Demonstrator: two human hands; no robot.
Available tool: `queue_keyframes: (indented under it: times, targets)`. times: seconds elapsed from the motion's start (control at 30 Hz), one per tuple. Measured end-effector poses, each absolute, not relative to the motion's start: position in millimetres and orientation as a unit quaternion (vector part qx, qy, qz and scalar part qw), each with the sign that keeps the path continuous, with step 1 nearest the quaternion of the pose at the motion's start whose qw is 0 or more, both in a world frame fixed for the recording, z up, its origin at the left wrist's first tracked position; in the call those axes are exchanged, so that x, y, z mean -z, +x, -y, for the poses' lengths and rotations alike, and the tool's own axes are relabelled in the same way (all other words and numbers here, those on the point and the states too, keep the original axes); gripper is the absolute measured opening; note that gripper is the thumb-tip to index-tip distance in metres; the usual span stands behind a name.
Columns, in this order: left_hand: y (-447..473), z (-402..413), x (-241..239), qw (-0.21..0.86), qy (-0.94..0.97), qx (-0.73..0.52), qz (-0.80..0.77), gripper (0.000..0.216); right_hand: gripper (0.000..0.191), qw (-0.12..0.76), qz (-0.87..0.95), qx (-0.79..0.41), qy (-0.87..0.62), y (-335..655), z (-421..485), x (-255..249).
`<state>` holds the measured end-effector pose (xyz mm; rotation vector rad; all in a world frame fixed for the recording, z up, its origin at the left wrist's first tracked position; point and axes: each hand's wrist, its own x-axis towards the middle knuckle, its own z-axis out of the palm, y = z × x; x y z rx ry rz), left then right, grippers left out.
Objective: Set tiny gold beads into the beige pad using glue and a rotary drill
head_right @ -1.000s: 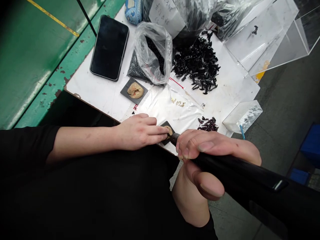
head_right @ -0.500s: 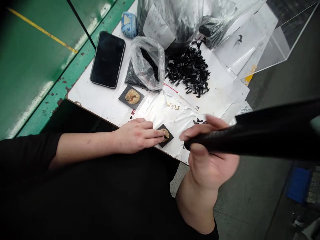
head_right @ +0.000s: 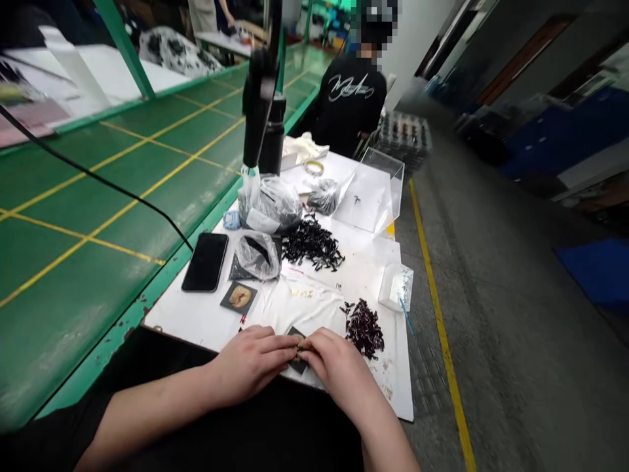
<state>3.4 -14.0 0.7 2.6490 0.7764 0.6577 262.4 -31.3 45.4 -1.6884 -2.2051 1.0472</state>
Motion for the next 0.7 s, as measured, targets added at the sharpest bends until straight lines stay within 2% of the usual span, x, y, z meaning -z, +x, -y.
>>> queue_keyframes:
  times: [0.13, 0.2, 0.27, 0.3, 0.37, 0.47, 0.53, 0.6, 0.7]
  targets:
    - [-7, -2, -8, 0.143, 0.893, -0.312, -0.291, 0.03, 0.02, 0.1, 0.765, -0.331, -0.543, 269, 20, -71]
    - [-17, -27, -13, 0.095, 0.856, -0.345, -0.374, 0.026, 0.02, 0.13, 0.77, -0.344, -0.522, 277, 4, -95]
    - [-25, -60, -21, 0.033, 0.813, -0.305, -0.495, 0.026, 0.02, 0.175, 0.753, -0.362, -0.521, 287, -21, -120]
    - [-28, -78, -26, 0.019, 0.8, -0.284, -0.528, 0.029, 0.022, 0.211, 0.731, -0.364, -0.537, 292, -35, -131]
    - [-31, -113, -38, 0.006, 0.801, -0.246, -0.546, 0.029, 0.026, 0.386, 0.623, -0.292, -0.615, 300, -64, -150]
    - [-29, -150, -54, 0.015, 0.841, -0.155, -0.518, 0.022, 0.055, 0.504, 0.546, -0.222, -0.631, 306, -92, -162]
    - [-28, -163, -62, 0.023, 0.862, -0.101, -0.497, 0.024, 0.064, 0.514, 0.551, -0.215, -0.621, 305, -91, -162]
    - [-28, -169, -69, 0.025, 0.87, -0.058, -0.489, 0.026, 0.059, 0.489, 0.573, -0.215, -0.621, 302, -76, -157]
    - [-31, -175, -76, 0.027, 0.869, -0.001, -0.494, 0.024, 0.045, 0.367, 0.618, -0.195, -0.668, 301, -49, -141]
